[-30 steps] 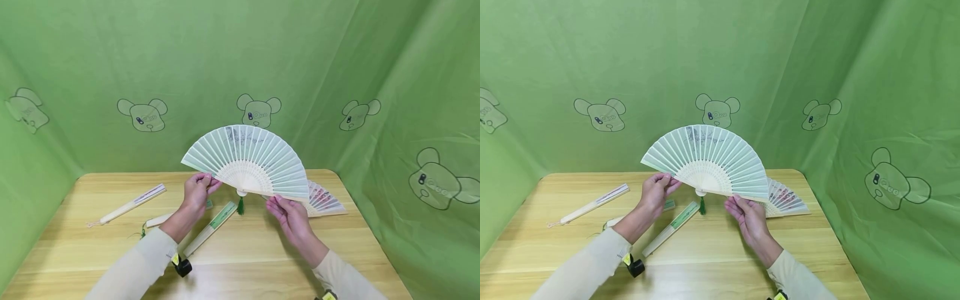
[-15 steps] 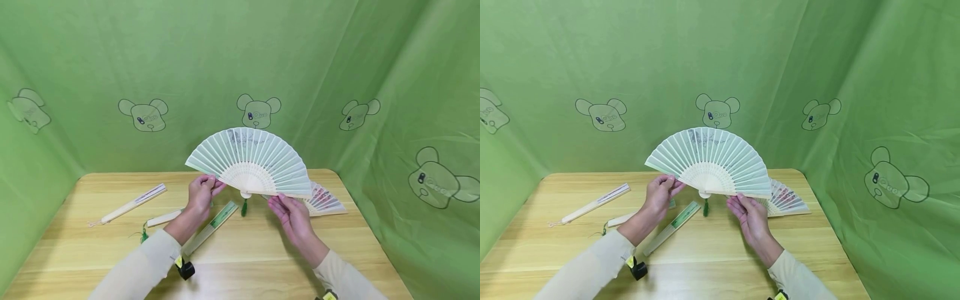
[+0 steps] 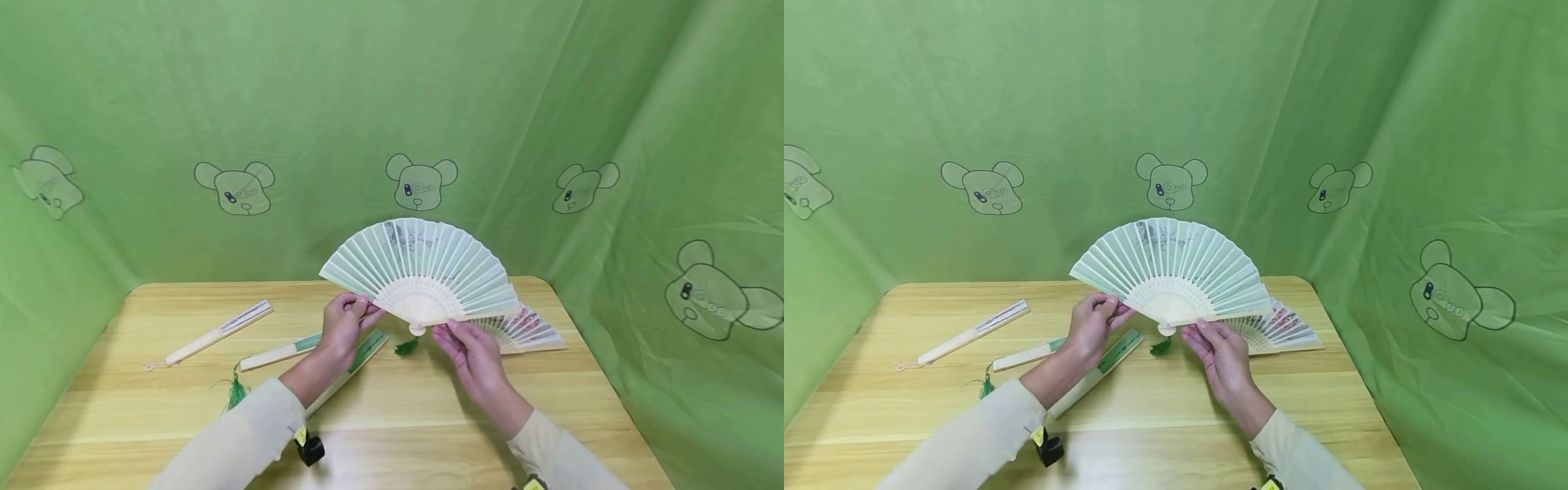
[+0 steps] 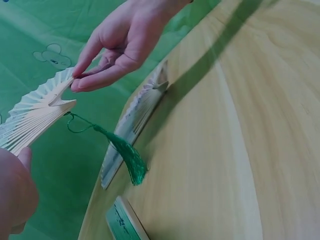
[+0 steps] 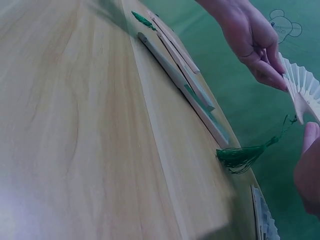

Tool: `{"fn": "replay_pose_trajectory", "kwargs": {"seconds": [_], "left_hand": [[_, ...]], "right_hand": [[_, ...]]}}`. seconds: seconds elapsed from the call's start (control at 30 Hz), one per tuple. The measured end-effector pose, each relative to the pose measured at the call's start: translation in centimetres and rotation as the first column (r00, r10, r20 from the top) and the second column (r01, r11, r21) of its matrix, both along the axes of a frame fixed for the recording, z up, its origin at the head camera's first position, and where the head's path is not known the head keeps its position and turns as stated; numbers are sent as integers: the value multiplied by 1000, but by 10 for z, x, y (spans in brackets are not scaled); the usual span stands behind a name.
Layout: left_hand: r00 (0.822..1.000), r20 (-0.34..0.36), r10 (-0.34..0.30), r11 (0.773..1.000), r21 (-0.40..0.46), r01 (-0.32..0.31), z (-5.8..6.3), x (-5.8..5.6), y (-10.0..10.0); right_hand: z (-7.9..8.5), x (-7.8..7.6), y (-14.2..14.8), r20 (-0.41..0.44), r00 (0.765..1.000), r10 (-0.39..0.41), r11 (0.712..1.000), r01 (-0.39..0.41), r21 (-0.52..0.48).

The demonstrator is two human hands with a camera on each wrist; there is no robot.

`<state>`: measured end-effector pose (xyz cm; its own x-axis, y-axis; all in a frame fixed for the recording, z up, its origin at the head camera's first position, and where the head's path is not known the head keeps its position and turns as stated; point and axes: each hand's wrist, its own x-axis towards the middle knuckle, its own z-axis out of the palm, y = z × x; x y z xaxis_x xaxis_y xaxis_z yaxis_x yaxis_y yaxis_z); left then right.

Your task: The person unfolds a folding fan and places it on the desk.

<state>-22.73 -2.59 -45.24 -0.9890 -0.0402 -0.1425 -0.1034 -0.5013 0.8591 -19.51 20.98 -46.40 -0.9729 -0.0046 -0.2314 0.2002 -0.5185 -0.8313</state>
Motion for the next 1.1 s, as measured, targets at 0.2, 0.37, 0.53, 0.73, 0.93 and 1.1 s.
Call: {"fn": "replay_pose_trajectory", "kwargs": {"seconds": [0.2, 0.37, 0.53, 0.73, 0.93, 1.1], "left_hand": [[999, 6, -45, 998, -39, 45, -8, 5, -5], [995, 34, -93, 991, -92, 96, -18, 10, -10], [990, 38, -135, 979, -150, 139, -22, 12, -18], [983, 29, -179, 964, -197, 181, -23, 12, -26], [980, 28, -196, 958, -208, 197, -23, 11, -30], [979, 33, -201, 957, -208, 203, -22, 11, -33]], "right_hand": [[-4, 2, 3, 16, 1000, -17, 999, 16, 37], [-8, 4, 8, 4, 1000, -17, 997, 16, 70], [-10, 6, 12, -12, 1000, -2, 995, 3, 104], [-11, 8, 15, -28, 999, 18, 992, -14, 123], [-11, 10, 18, -43, 999, 30, 989, -24, 145], [-10, 13, 21, -47, 998, 35, 990, -28, 136]]}}
